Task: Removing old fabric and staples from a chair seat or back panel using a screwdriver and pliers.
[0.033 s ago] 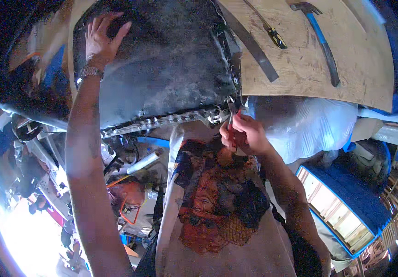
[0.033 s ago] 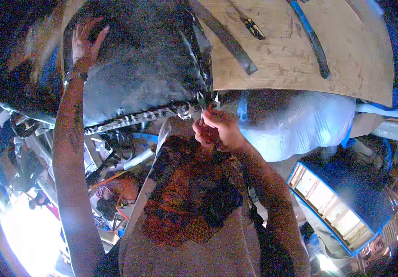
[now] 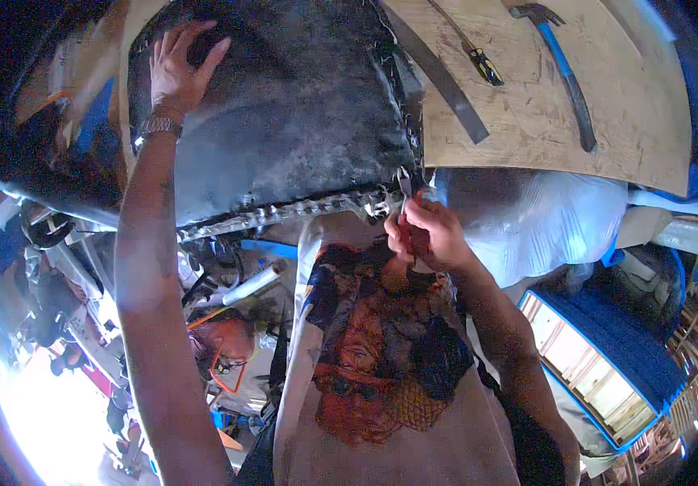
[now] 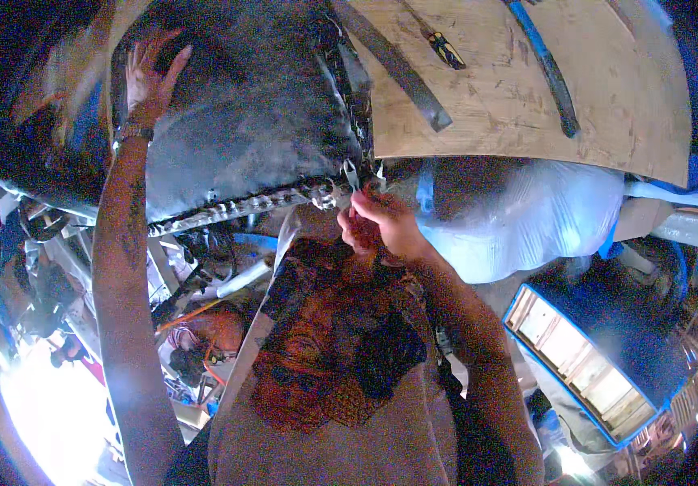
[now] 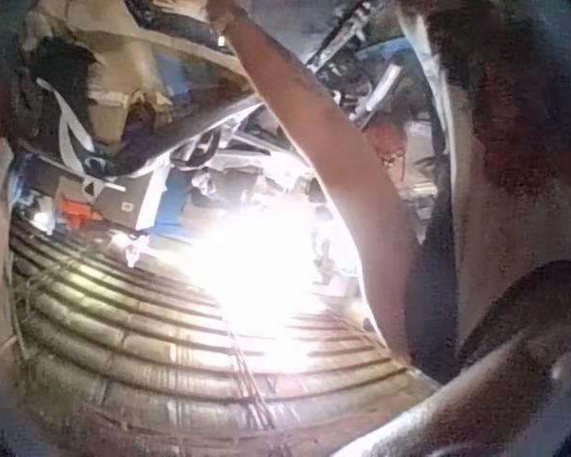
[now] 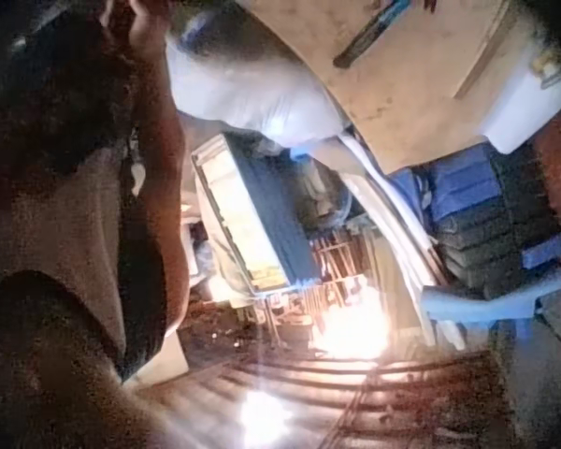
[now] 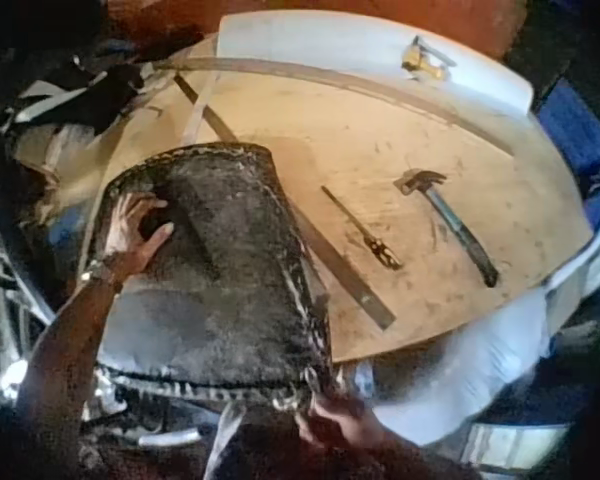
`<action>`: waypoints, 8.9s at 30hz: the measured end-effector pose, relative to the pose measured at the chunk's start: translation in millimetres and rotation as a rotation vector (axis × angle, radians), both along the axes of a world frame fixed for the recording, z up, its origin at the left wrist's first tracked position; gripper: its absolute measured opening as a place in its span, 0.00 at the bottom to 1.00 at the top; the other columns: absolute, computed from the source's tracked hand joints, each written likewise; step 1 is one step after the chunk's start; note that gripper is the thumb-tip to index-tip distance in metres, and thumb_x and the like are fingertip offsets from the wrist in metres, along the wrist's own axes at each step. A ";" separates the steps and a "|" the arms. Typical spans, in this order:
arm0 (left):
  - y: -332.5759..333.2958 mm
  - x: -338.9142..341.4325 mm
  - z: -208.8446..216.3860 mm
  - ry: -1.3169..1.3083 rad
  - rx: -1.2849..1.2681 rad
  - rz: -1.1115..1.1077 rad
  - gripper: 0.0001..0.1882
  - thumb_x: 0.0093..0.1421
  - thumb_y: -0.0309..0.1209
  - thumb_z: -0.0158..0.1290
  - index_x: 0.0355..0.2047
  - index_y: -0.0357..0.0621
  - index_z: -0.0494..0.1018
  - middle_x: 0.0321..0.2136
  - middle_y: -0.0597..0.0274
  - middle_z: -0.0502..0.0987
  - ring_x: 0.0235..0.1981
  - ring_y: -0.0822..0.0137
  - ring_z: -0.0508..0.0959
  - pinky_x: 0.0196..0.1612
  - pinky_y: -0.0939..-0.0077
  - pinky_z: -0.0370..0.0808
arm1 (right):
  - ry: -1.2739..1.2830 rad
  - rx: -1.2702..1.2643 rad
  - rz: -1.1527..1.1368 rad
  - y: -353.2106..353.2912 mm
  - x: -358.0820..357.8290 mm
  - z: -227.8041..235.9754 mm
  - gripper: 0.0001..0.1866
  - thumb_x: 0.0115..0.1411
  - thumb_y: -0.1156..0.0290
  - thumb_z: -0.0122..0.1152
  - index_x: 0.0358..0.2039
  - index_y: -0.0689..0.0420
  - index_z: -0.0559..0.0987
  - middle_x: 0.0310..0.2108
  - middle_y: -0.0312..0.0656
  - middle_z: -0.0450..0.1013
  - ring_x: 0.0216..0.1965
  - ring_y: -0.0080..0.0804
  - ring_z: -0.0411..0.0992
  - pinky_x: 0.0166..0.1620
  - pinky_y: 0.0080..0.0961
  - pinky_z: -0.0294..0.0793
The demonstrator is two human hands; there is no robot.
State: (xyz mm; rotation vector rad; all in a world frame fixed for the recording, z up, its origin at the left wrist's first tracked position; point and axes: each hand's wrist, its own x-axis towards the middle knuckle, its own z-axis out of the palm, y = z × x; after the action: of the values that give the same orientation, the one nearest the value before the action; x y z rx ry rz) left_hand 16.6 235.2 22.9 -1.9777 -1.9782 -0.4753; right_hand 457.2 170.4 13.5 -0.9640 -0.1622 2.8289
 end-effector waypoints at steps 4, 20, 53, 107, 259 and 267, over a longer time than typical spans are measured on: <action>4.8 0.7 -2.8 -0.027 0.002 0.003 0.22 0.52 0.50 0.58 0.45 0.58 0.74 0.46 0.62 0.73 0.48 0.56 0.71 0.53 0.62 0.67 | -0.667 1.727 0.183 -11.8 -2.1 -28.6 0.12 0.54 0.64 0.62 0.25 0.60 0.74 0.27 0.48 0.74 0.23 0.47 0.72 0.30 0.38 0.71; 1.5 -1.8 -8.7 0.010 0.004 0.022 0.21 0.56 0.50 0.55 0.47 0.56 0.74 0.51 0.59 0.72 0.55 0.51 0.68 0.60 0.54 0.59 | -0.124 1.348 0.806 -3.0 2.3 8.2 0.16 0.66 0.60 0.46 0.41 0.61 0.74 0.45 0.48 0.71 0.48 0.39 0.71 0.56 0.34 0.63; 0.7 34.5 28.9 -0.265 -0.101 0.112 0.22 0.56 0.47 0.56 0.41 0.42 0.74 0.41 0.51 0.70 0.46 0.49 0.68 0.50 0.52 0.65 | -0.421 0.850 0.284 -21.9 -8.9 -6.5 0.16 0.65 0.66 0.48 0.23 0.59 0.72 0.18 0.36 0.69 0.19 0.21 0.66 0.21 0.20 0.62; -4.1 36.9 31.6 -0.282 -0.083 0.117 0.22 0.56 0.47 0.57 0.42 0.43 0.74 0.41 0.51 0.69 0.46 0.49 0.68 0.50 0.52 0.65 | 0.150 0.036 0.173 -29.9 -16.8 -9.1 0.19 0.63 0.58 0.51 0.33 0.64 0.76 0.52 0.64 0.67 0.46 0.57 0.73 0.46 0.40 0.75; 2.4 7.8 -2.2 -0.111 0.036 0.092 0.22 0.54 0.55 0.53 0.44 0.61 0.74 0.47 0.62 0.71 0.52 0.56 0.68 0.55 0.57 0.63 | -0.964 1.561 -0.060 -116.5 -114.3 -50.1 0.13 0.59 0.67 0.59 0.23 0.61 0.71 0.17 0.41 0.70 0.15 0.32 0.69 0.21 0.25 0.67; 1.6 3.8 -3.7 -0.138 -0.010 0.102 0.22 0.55 0.56 0.53 0.45 0.60 0.75 0.48 0.61 0.70 0.52 0.55 0.68 0.56 0.56 0.63 | -0.797 1.337 -0.110 -111.6 -76.0 -30.4 0.13 0.60 0.64 0.59 0.27 0.62 0.75 0.33 0.43 0.74 0.33 0.34 0.74 0.40 0.29 0.71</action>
State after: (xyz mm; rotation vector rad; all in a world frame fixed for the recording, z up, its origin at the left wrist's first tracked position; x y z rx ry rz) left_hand 20.4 236.8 19.2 -1.8851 -2.1563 -0.5921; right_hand 381.2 58.8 -16.9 -1.4116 -1.6605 1.3941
